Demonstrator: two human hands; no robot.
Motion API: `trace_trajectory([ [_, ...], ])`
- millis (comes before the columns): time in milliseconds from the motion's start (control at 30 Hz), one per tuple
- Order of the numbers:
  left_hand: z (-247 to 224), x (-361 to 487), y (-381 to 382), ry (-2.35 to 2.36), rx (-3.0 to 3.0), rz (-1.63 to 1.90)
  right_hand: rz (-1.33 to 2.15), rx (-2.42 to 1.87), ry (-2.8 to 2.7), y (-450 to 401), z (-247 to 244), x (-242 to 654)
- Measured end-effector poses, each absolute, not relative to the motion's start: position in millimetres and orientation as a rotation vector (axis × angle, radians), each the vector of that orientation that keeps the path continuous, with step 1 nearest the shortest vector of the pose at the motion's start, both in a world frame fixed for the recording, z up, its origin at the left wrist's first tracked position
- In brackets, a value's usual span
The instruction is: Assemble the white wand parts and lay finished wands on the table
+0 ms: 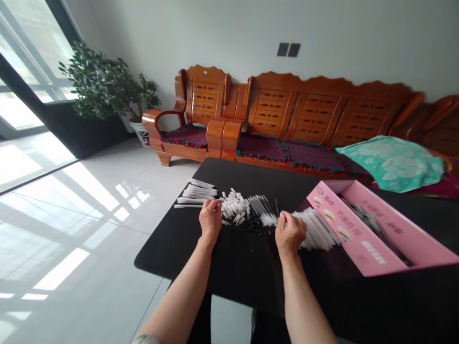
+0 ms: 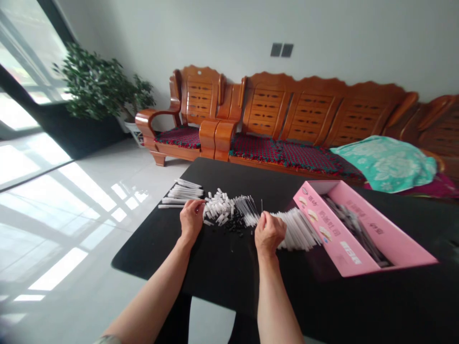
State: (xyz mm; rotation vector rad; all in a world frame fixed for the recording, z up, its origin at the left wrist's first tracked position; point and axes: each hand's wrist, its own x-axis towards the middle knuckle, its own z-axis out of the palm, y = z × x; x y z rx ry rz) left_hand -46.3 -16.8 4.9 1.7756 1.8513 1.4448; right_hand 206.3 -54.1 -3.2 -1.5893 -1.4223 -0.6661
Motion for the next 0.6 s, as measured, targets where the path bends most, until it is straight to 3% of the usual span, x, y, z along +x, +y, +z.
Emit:
trace_trajectory([
  [267, 0.1, -97.2, 7.5, 2.143, 2.002, 1.125, -0.717, -1.563, -1.421, -53.6, -5.7, 209.2],
  [600, -13.1, -106.8, 20.2, 2.138, 2.068, 1.117, -0.678, -1.562, -1.418, -52.3, -9.0, 209.8],
])
